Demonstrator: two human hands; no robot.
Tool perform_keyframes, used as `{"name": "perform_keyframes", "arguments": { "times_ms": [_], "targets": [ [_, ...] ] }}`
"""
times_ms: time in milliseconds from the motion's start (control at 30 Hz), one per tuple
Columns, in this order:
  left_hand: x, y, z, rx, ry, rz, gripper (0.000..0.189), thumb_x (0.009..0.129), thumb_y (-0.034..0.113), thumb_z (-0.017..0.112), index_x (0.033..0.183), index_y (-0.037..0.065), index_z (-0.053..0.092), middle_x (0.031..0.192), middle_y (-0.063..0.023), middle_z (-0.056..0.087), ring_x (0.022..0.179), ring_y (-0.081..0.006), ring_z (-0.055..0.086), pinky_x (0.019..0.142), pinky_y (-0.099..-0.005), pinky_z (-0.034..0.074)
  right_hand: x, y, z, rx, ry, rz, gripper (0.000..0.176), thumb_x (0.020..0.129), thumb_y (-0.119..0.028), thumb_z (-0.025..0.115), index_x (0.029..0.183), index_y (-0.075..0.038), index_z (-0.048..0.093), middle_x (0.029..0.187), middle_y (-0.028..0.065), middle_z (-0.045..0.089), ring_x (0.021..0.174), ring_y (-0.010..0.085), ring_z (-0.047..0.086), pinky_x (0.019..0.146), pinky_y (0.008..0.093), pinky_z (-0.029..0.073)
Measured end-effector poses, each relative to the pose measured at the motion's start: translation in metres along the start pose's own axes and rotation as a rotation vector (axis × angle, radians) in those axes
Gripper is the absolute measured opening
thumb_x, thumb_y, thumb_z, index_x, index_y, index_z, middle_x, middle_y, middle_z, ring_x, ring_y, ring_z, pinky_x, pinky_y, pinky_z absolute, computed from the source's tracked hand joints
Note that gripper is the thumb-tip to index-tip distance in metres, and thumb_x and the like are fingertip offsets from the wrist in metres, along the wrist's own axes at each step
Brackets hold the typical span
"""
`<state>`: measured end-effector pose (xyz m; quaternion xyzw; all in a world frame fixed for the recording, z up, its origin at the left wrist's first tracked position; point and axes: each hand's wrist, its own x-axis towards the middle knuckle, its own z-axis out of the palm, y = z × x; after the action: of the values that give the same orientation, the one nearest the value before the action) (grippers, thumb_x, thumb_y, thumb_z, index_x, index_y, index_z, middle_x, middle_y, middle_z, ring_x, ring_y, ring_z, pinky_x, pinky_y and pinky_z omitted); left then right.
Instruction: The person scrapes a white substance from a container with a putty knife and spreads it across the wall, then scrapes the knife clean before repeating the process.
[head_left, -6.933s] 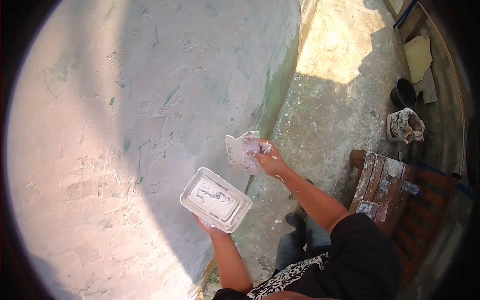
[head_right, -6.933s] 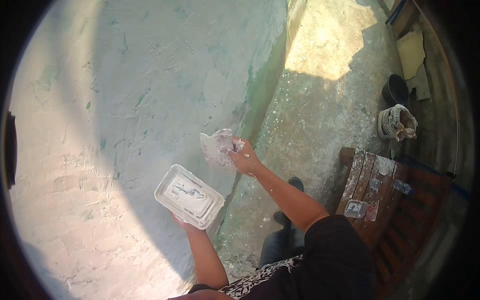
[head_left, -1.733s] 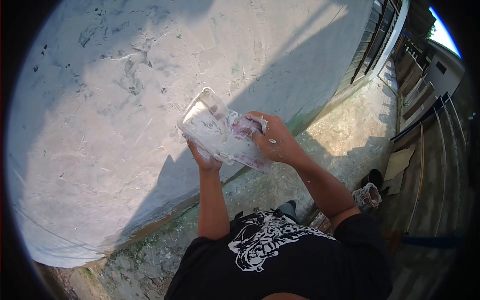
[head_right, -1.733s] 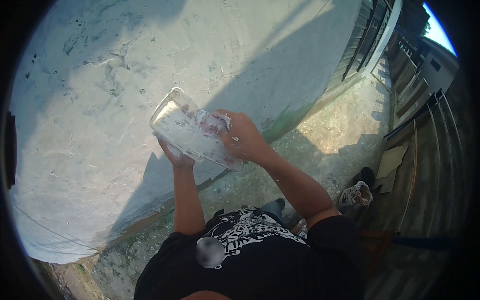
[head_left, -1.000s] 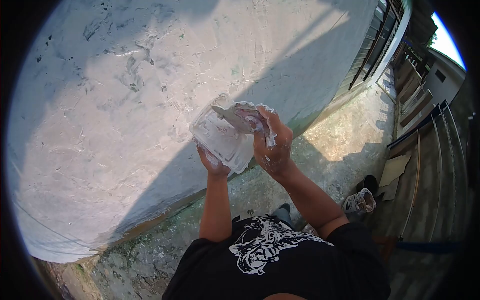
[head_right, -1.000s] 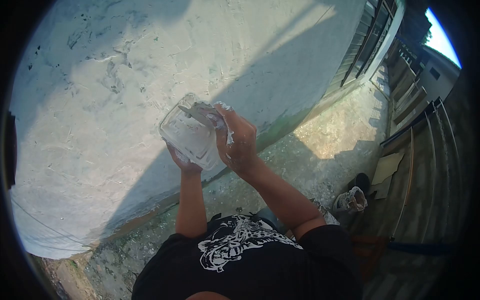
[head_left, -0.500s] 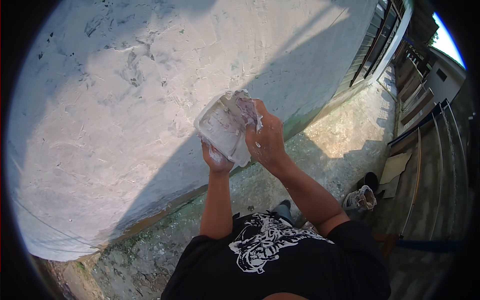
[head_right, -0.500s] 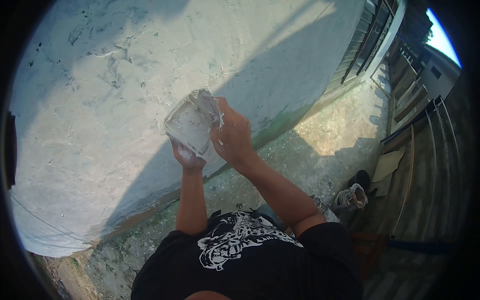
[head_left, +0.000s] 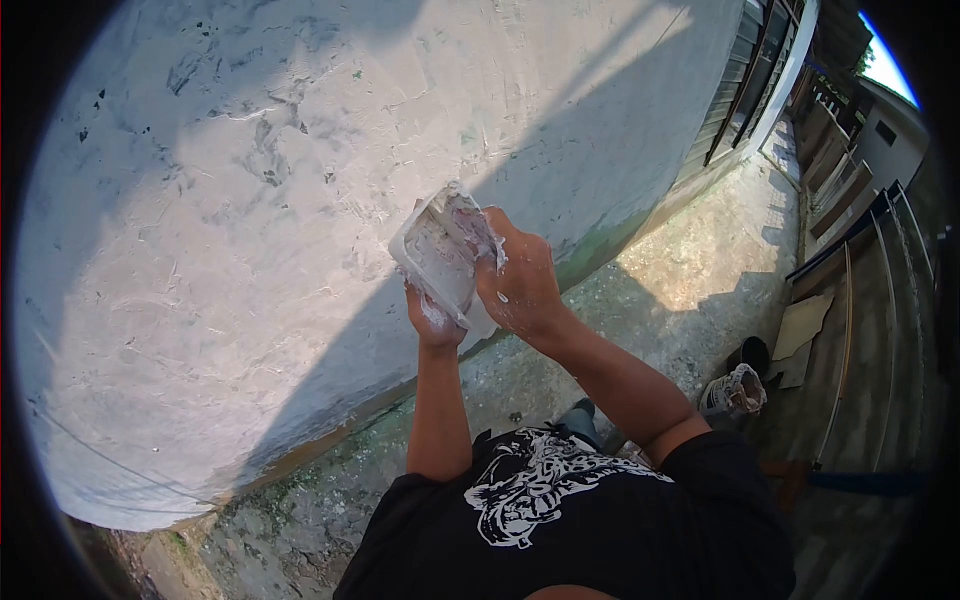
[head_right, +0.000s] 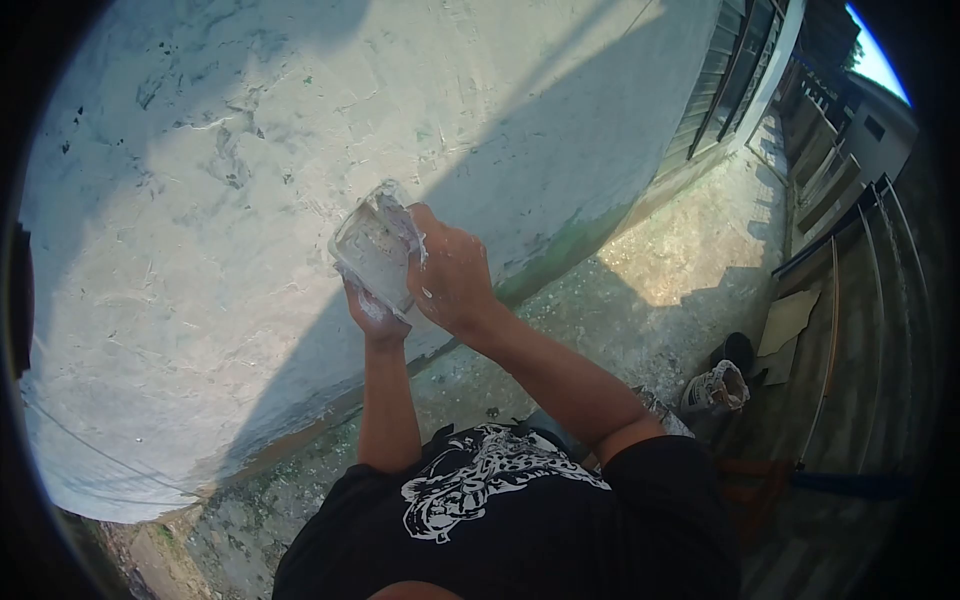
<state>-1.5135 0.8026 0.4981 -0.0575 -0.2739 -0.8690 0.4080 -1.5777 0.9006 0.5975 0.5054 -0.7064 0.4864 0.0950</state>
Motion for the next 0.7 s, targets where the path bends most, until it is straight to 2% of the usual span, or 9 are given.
{"name": "perform_keyframes", "arguments": {
  "times_ms": [133,200,333,400,467,533,600,667,700],
  "targets": [
    [0.005,-0.001,-0.001,0.008,-0.005,0.033,0.064,0.102,0.051,0.027,0.147,0.007,0.033,0.146,-0.0147,0.043,0.133,-0.0322,0.044,0.111,-0.0463,0.036,-0.007,-0.010,0.009,-0.058,0.009,-0.016,0.035,0.075,0.005,0.054,0.110,0.002,0.052,0.080,0.0232,0.062,0.070,0.0453,0.061,0.061,0.0487,0.047],
    [0.011,-0.009,-0.028,-0.123,-0.292,-0.010,0.063,0.102,0.050,0.026,0.147,0.007,0.034,0.145,-0.0146,0.043,0.132,-0.0318,0.045,0.110,-0.0463,0.036,-0.011,-0.016,0.015,-0.040,0.023,-0.056,0.038,0.075,0.005,0.055,0.113,0.002,0.052,0.081,0.0229,0.063,0.070,0.0448,0.061,0.061,0.0492,0.048],
    [0.008,-0.012,-0.035,-0.225,-0.262,-0.003,0.062,0.102,0.048,0.029,0.149,0.009,0.032,0.147,-0.0132,0.042,0.133,-0.0317,0.043,0.110,-0.0469,0.037,-0.006,-0.016,0.007,-0.013,-0.056,-0.101,0.045,0.075,0.005,0.055,0.120,0.003,0.051,0.080,0.0212,0.064,0.070,0.0423,0.063,0.064,0.0442,0.051],
    [0.007,-0.005,-0.027,-0.232,-0.076,-0.031,0.063,0.102,0.049,0.030,0.149,0.009,0.031,0.148,-0.0134,0.041,0.133,-0.0320,0.044,0.109,-0.0472,0.038,-0.001,-0.009,-0.002,0.089,-0.087,-0.072,0.045,0.076,0.004,0.056,0.121,0.004,0.051,0.079,0.0205,0.064,0.070,0.0409,0.064,0.065,0.0423,0.051],
    [0.010,0.000,-0.014,-0.199,-0.088,-0.010,0.064,0.101,0.050,0.031,0.151,0.009,0.028,0.149,-0.0137,0.039,0.133,-0.0324,0.043,0.109,-0.0477,0.038,0.000,-0.004,-0.006,-0.023,0.067,-0.076,0.043,0.077,0.002,0.058,0.119,0.007,0.051,0.081,0.0207,0.066,0.071,0.0382,0.065,0.068,0.0404,0.051],
    [0.012,0.005,-0.001,-0.169,-0.099,0.018,0.066,0.101,0.050,0.032,0.153,0.010,0.024,0.150,-0.0140,0.038,0.133,-0.0328,0.043,0.110,-0.0483,0.037,0.005,0.007,-0.011,0.095,0.026,-0.007,0.043,0.077,0.001,0.058,0.120,0.008,0.051,0.083,0.0208,0.067,0.071,0.0375,0.066,0.068,0.0405,0.051],
    [0.016,0.009,0.011,-0.294,-0.304,0.025,0.070,0.100,0.051,0.034,0.155,0.011,0.015,0.151,-0.0148,0.036,0.134,-0.0336,0.043,0.110,-0.0491,0.037,0.008,0.010,-0.012,0.209,-0.012,0.056,0.044,0.078,0.001,0.059,0.120,0.009,0.051,0.084,0.0210,0.067,0.071,0.0369,0.066,0.068,0.0405,0.051],
    [0.016,0.015,0.026,-0.246,-0.260,0.018,0.072,0.100,0.051,0.034,0.156,0.012,0.013,0.151,-0.0151,0.036,0.134,-0.0342,0.043,0.110,-0.0493,0.037,0.008,0.008,-0.013,0.206,0.123,-0.031,0.030,0.075,0.006,0.053,0.105,0.004,0.051,0.070,0.0218,0.061,0.068,0.0456,0.062,0.060,0.0452,0.048],
    [0.015,0.016,0.030,-0.193,-0.213,0.006,0.073,0.099,0.050,0.035,0.156,0.012,0.010,0.151,-0.0153,0.035,0.134,-0.0347,0.042,0.110,-0.0496,0.037,0.008,0.008,-0.013,0.204,0.124,-0.030,0.030,0.075,0.006,0.053,0.105,0.004,0.051,0.070,0.0218,0.061,0.068,0.0456,0.062,0.060,0.0452,0.048]
  ]
}}
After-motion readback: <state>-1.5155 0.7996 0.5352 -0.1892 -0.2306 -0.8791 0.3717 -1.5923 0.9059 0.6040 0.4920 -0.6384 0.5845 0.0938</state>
